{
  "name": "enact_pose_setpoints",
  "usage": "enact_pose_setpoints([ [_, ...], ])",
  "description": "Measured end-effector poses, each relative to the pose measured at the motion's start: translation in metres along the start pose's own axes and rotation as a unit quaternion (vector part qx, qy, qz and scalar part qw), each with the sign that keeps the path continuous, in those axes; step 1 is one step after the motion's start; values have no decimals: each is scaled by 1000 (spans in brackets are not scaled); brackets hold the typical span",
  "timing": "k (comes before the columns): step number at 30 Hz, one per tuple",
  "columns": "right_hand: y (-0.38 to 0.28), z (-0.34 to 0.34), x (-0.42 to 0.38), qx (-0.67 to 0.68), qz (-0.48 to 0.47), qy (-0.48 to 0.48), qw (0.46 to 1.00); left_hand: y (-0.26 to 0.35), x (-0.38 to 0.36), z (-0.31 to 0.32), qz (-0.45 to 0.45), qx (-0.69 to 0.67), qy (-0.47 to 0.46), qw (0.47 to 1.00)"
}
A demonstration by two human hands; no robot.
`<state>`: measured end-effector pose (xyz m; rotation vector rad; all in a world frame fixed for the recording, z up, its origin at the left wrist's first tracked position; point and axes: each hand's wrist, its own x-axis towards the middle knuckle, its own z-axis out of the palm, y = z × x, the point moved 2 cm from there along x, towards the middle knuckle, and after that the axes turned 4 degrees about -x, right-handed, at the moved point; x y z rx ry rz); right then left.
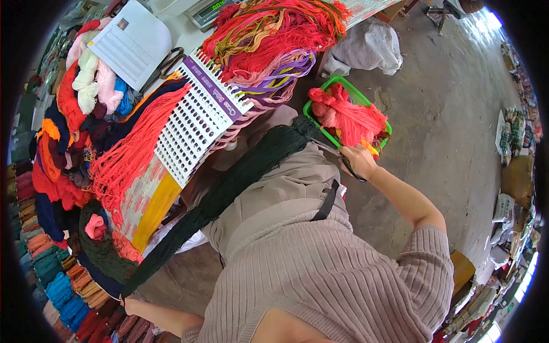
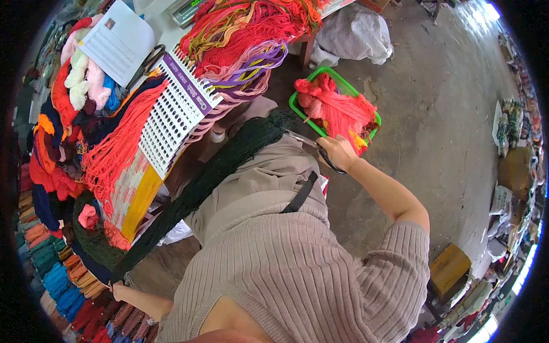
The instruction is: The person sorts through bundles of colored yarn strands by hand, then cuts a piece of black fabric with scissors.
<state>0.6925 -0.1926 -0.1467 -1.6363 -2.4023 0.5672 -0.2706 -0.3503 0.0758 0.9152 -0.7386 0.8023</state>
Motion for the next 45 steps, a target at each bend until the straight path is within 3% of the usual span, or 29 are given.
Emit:
enact_pose_setpoints([
  [15,-1,9,1,-11,-4,-24,1000,13,-75,34,47,127,229,964],
  [21,-8,-1,4,-5,-83,-21,996,-2,-80,28,65,169,314,932],
  [23,-10,-5,5,66,-124,5,990,-8,-66,21,72,183,340,919],
  [25,-2,7,-2,170,-52,64,982,-14,-55,12,80,195,365,907],
  [26,-3,6,-5,238,39,86,967,-17,-57,3,84,198,376,901],
  [28,3,13,-10,409,247,82,875,-2,-88,21,95,194,397,892],
  [29,-13,-18,-6,553,276,164,769,-6,-86,38,105,178,406,890],
  [31,-10,-34,-2,567,319,248,718,-7,-56,52,118,170,433,877],
  [32,-5,-40,-3,563,339,273,703,-45,-10,21,227,307,554,740],
  [34,13,-38,-11,549,309,293,720,-71,46,-5,149,464,683,544],
  [35,3,-49,-11,559,325,299,702,-109,107,-32,203,461,734,455],
  [36,7,-43,-13,565,293,278,720,-176,203,-83,271,507,775,262],
  [37,-2,-46,-9,483,333,247,772,-143,160,-62,284,316,687,589],
  [38,-27,-62,-3,426,351,163,818,-155,180,-69,292,332,717,539],
  [39,-20,-46,-1,272,272,144,912,-151,177,-66,291,310,706,567],
  [40,-39,-49,3,145,76,170,972,-156,184,-68,282,349,720,529],
  [42,-74,-60,15,105,-36,-2,994,-149,177,-61,280,349,723,526],
  [45,-110,-47,29,31,-157,-36,986,-150,178,-55,297,303,721,549],
])
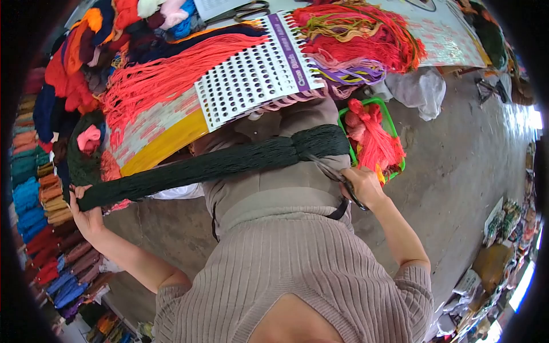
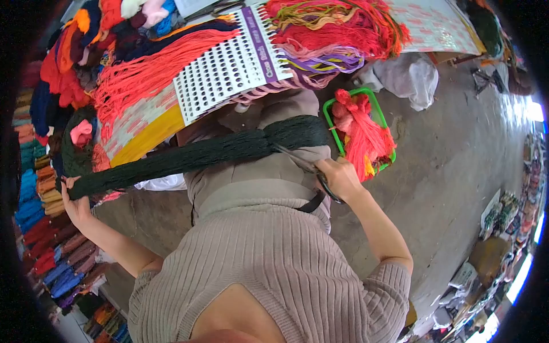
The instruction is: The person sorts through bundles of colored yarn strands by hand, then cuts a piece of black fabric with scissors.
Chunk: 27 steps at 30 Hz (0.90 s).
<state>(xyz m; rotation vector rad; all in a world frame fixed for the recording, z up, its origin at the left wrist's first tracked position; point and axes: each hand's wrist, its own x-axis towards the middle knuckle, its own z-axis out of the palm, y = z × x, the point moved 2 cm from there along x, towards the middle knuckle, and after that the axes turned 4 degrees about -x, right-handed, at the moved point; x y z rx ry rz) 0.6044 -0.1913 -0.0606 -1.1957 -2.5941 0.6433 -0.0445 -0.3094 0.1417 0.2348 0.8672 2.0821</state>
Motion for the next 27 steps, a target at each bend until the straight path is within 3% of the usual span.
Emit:
enact_pose_setpoints([
  [5,-1,4,11,-42,-1,-74,996,-1,-10,4,27,35,40,998],
  [16,-9,-9,28,-105,-9,-207,973,-4,-5,2,-6,-4,11,1000],
  [23,-11,-13,33,-117,-12,-228,967,-4,-4,0,-9,1,3,1000],
  [27,-8,-13,35,-54,-70,-185,979,-4,-1,-3,12,16,29,999],
])
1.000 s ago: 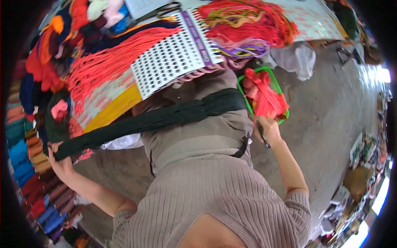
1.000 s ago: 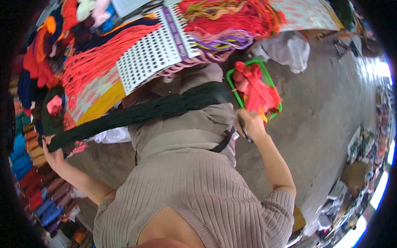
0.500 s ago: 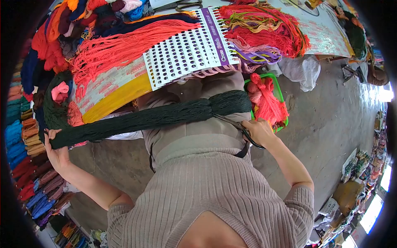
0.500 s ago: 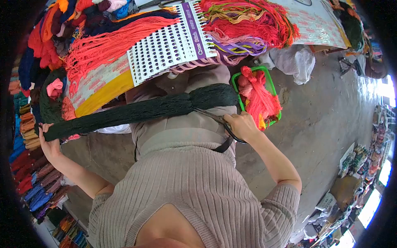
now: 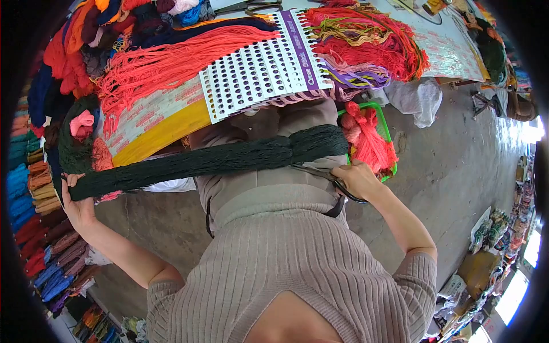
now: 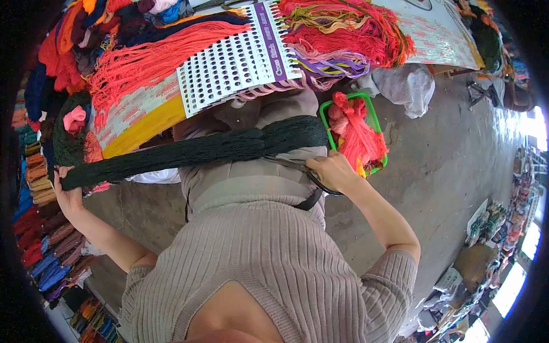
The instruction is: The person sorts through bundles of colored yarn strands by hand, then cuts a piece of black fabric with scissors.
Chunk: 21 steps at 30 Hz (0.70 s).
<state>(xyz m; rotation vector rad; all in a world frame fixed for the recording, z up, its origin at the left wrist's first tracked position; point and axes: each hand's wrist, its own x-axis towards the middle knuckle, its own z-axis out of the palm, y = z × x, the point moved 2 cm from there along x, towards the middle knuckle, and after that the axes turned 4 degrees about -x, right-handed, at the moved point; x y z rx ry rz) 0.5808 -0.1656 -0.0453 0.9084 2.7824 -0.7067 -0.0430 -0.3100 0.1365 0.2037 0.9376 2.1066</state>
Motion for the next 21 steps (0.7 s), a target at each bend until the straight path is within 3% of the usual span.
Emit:
enact_pose_setpoints([
  [2,2,-3,0,20,-27,14,999,-3,4,-4,9,14,-2,1000],
  [4,5,-10,-2,81,-100,96,987,-3,13,-17,33,56,32,997],
  [6,18,4,-11,162,-58,171,970,-14,21,-27,111,197,115,967],
  [10,14,2,-23,400,133,186,888,-51,6,-6,115,274,124,947],
  [12,10,-3,-18,399,143,183,887,-61,2,-2,11,118,1,993],
  [14,3,-8,-4,336,65,234,910,-82,-4,30,-66,-69,-181,979],
  [15,0,-7,5,311,38,247,917,-91,-7,40,-56,-128,-180,974],
  [16,-6,-15,20,279,-48,267,921,-103,-14,58,-87,-225,-193,951],
  [17,-20,-28,34,248,-77,252,932,-105,-11,59,-74,-202,-169,962],
  [18,-35,-41,47,216,-103,240,941,-118,-24,89,89,-8,113,989],
  [19,-49,-48,61,188,-133,241,943,-119,-12,74,-104,-206,-176,957],
  [21,-83,-64,82,162,-140,221,951,-130,-8,80,-157,-316,-177,919],
])
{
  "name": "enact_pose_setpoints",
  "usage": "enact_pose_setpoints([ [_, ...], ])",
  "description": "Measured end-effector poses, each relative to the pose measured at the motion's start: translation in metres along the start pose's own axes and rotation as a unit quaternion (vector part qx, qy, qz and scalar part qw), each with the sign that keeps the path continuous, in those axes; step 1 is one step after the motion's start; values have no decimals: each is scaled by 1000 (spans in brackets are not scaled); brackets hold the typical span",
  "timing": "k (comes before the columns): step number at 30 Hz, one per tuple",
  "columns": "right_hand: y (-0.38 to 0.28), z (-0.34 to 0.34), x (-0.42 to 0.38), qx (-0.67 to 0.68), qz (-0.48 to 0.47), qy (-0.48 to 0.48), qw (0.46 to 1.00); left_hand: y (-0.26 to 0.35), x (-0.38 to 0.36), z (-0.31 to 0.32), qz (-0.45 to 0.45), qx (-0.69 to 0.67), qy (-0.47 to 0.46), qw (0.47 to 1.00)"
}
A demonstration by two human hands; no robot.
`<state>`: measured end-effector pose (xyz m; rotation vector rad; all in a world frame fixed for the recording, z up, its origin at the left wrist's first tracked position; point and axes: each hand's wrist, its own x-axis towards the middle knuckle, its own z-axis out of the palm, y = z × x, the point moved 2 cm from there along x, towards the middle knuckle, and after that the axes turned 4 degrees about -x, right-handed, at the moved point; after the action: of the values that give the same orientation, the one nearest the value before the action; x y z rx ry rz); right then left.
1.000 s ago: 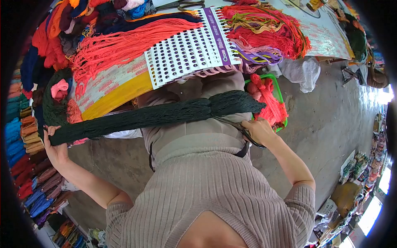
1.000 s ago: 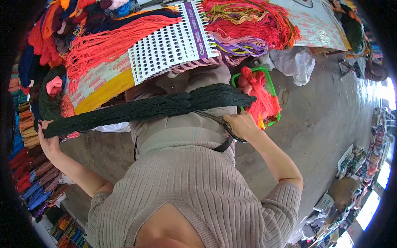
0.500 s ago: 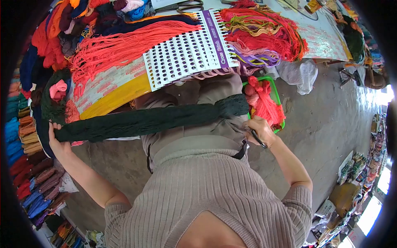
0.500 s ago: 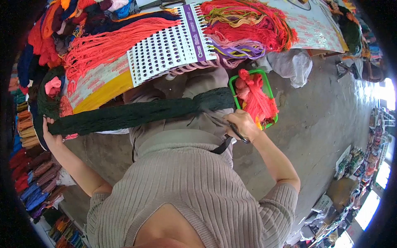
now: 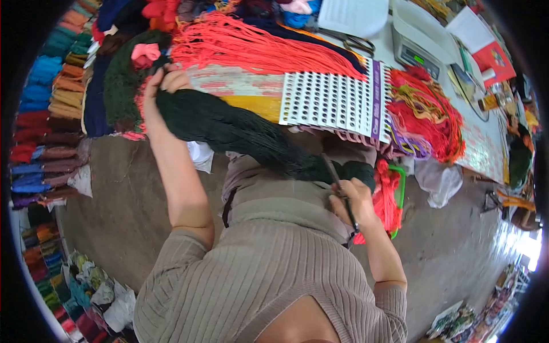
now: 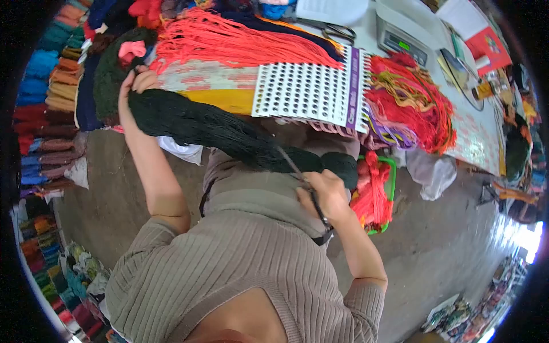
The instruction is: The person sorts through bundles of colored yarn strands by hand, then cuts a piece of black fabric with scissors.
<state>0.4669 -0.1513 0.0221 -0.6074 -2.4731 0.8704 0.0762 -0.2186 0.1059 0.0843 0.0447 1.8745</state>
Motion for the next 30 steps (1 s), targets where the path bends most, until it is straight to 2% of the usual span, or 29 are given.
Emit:
enact_pose_setpoints([
  [2,-17,15,20,9,-9,-33,999,-13,3,6,59,32,-11,998],
  [6,-41,37,46,44,-14,-88,995,-28,5,16,104,23,8,994],
  [10,-56,42,59,94,9,-110,989,-43,6,18,73,-8,1,997],
  [12,-57,45,60,92,8,-112,989,-52,8,16,42,-21,36,998],
  [17,-56,44,60,98,13,-124,987,-65,10,15,27,-18,54,998],
  [20,-52,40,58,139,-6,-95,986,-63,15,1,31,8,10,999],
  [21,-51,38,56,151,-11,-86,985,-60,16,-3,49,2,25,998],
  [23,-44,37,50,224,49,-88,969,-54,16,-9,109,19,74,991],
  [25,-38,38,43,290,148,-99,940,-55,15,-11,120,32,57,991],
  [27,-37,37,45,283,123,-87,947,-60,16,-16,113,23,57,992],
  [30,-44,29,61,180,-36,-21,983,-79,14,-21,82,33,83,993],
])
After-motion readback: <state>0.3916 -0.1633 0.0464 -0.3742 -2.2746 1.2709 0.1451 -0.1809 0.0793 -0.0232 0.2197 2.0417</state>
